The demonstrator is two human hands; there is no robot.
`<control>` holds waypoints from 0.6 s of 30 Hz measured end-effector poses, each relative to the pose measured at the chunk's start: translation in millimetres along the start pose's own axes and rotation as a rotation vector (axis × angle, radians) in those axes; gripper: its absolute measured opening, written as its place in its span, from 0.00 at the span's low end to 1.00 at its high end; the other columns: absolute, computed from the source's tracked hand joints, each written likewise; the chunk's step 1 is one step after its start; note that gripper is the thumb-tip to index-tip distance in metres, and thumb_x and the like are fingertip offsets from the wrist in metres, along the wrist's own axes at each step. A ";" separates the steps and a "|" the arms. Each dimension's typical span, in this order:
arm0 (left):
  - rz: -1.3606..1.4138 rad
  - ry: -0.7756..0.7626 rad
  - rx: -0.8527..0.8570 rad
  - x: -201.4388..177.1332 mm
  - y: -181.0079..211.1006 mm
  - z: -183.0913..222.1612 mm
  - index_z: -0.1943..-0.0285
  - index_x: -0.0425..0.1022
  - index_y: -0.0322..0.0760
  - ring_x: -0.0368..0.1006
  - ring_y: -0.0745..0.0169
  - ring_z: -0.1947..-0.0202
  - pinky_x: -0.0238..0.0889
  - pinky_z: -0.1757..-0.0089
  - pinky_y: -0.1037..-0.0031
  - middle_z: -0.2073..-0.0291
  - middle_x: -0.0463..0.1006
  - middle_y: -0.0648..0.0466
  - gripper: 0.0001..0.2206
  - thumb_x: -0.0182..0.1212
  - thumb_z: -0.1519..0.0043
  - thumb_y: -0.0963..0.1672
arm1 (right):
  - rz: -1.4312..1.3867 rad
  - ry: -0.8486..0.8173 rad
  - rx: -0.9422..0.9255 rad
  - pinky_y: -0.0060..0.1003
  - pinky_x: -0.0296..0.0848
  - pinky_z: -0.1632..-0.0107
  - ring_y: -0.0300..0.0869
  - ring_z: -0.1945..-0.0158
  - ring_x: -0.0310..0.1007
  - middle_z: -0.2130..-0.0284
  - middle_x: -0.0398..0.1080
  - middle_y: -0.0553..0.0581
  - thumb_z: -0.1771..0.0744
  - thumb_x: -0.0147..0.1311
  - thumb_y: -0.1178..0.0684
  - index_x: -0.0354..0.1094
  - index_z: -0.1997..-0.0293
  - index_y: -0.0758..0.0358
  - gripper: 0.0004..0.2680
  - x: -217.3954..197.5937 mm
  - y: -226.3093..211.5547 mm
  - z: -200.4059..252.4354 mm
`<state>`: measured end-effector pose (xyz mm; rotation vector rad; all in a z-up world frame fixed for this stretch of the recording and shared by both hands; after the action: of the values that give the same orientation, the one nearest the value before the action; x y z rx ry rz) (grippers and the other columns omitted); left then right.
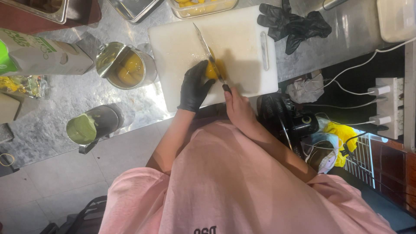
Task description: Slicing canned peach halves on a cutting board using a chef's knife.
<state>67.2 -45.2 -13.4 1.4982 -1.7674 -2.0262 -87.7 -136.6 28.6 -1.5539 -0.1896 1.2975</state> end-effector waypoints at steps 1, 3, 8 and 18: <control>-0.004 0.004 0.011 -0.3 0.4 0.5 0.32 0.71 0.37 0.68 0.45 0.36 0.62 0.38 0.62 0.36 0.74 0.47 0.29 0.73 0.44 0.44 | 0.008 -0.022 0.039 0.63 0.66 0.68 0.72 0.67 0.71 0.76 0.70 0.74 0.27 0.44 0.49 0.62 0.56 0.66 0.09 1.6 2.2 -0.6; -0.011 0.004 0.013 -0.2 1.8 -0.4 0.31 0.71 0.37 0.68 0.45 0.36 0.62 0.38 0.62 0.36 0.74 0.47 0.29 0.73 0.44 0.44 | 0.017 -0.048 0.051 0.63 0.66 0.67 0.72 0.68 0.72 0.76 0.70 0.74 0.27 0.43 0.49 0.62 0.56 0.66 0.09 0.8 -2.7 -1.8; -0.032 -0.001 0.018 0.6 2.0 -0.5 0.31 0.70 0.36 0.68 0.45 0.36 0.61 0.37 0.61 0.36 0.74 0.47 0.29 0.73 0.44 0.44 | 0.038 -0.124 0.112 0.63 0.67 0.67 0.70 0.70 0.72 0.77 0.71 0.72 0.27 0.40 0.48 0.60 0.55 0.66 0.10 4.8 -4.8 0.0; -0.031 0.020 0.033 3.0 -1.2 1.5 0.31 0.70 0.36 0.69 0.46 0.36 0.61 0.38 0.61 0.36 0.74 0.47 0.30 0.73 0.45 0.43 | 0.069 -0.139 0.139 0.64 0.66 0.64 0.71 0.68 0.71 0.75 0.71 0.74 0.27 0.40 0.47 0.61 0.55 0.65 0.10 8.8 0.8 -6.7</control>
<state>65.3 -45.5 -16.4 1.5589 -1.7906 -1.9987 -79.3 -135.0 21.6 -1.3641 -0.1311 1.4437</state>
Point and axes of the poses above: each hand's wrist, its own z-axis away from the middle knuckle, its own x-axis out of the palm, y = z × x, the point moved 9 cm from there along -z, towards the middle knuckle
